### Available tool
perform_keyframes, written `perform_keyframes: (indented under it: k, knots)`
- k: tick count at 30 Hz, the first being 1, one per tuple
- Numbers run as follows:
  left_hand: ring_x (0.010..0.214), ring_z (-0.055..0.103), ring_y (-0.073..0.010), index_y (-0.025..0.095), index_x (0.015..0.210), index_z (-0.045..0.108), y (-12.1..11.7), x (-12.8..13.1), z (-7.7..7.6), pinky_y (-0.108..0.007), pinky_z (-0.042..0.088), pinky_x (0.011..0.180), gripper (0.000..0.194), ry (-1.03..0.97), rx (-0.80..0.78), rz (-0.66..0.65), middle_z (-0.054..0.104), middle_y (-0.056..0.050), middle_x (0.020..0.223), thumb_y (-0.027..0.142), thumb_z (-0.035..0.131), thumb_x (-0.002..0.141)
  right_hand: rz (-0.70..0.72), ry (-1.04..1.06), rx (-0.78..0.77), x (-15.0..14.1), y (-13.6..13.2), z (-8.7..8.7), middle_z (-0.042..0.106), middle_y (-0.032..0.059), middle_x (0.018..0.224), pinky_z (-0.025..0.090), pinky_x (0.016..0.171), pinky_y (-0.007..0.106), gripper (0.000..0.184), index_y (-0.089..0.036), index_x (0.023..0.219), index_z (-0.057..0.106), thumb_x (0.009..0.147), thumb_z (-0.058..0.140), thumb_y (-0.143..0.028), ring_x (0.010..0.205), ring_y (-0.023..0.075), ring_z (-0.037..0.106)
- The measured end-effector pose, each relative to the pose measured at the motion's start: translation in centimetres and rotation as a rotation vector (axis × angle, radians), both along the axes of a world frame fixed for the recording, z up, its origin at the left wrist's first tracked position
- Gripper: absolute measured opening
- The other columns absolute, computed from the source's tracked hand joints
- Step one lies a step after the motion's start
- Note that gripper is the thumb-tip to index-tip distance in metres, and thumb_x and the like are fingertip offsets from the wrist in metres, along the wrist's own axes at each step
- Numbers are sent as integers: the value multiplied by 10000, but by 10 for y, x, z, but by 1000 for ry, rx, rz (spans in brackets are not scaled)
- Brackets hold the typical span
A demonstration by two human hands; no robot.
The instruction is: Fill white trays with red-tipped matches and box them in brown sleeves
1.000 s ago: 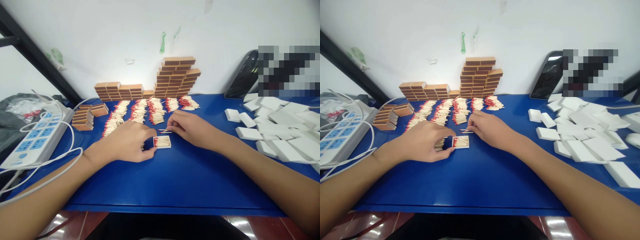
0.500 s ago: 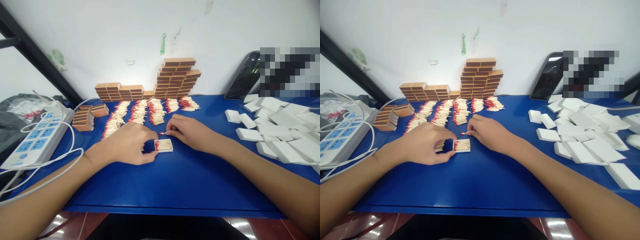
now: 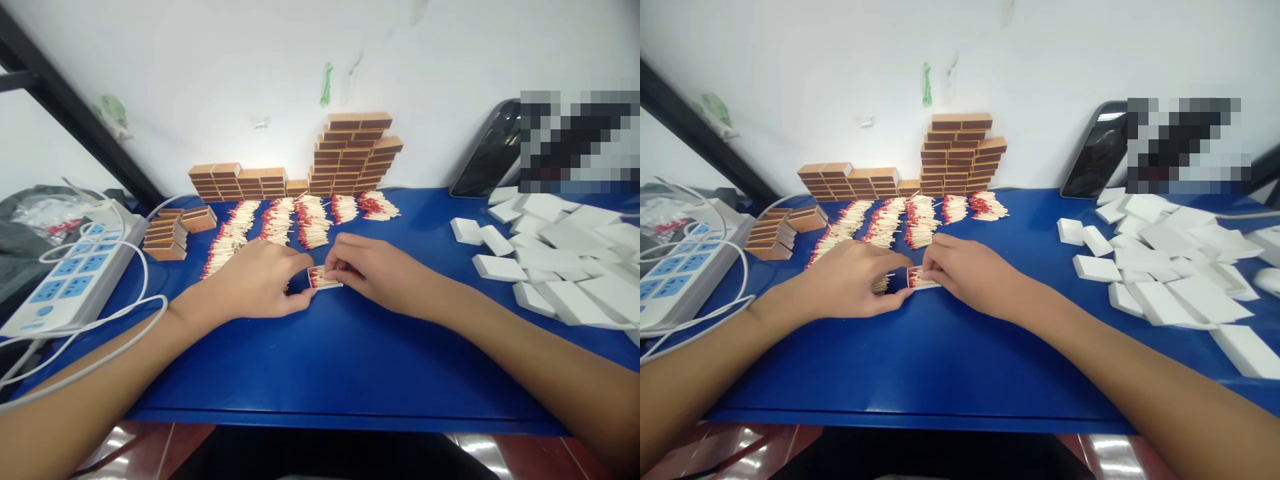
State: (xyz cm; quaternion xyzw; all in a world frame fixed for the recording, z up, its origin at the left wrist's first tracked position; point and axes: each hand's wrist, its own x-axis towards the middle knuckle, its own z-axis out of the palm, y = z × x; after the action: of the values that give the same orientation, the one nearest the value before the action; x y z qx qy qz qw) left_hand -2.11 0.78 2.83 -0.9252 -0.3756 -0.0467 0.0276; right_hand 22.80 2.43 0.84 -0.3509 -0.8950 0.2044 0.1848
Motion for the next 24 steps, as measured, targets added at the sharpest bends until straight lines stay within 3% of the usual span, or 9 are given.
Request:
perform_keyframes:
  k: [8,12,16,24]
  knots:
    - [746,750,-223,233,1108,761,0,-2,-1,-336,363,577,275,-6,7,-27,784,0,840,432,642,962,-14,44,-16,-2,-2,0,665,41,985,447,714,309,135,-202,947,665,1055,624,-272,812,169,621]
    - [707,734,-203,219,1006,747,-1,-2,-2,-334,363,581,229,-26,37,-58,775,10,800,418,642,966,-32,146,-10,-5,-3,-2,650,32,943,451,711,297,105,-204,948,680,1030,671,-269,801,162,612]
    - [662,713,-187,204,922,725,-1,-1,-1,-334,362,574,243,-31,42,-62,766,10,777,426,641,970,-20,119,-13,-8,-6,-4,659,32,959,441,693,292,87,-201,951,694,1028,665,-229,778,151,608]
    - [757,763,-225,233,1091,757,1,-2,-1,-336,381,590,280,-31,21,-36,796,3,848,452,630,973,8,54,40,4,3,-1,645,28,908,433,692,306,106,-198,927,703,1010,670,-256,776,162,594]
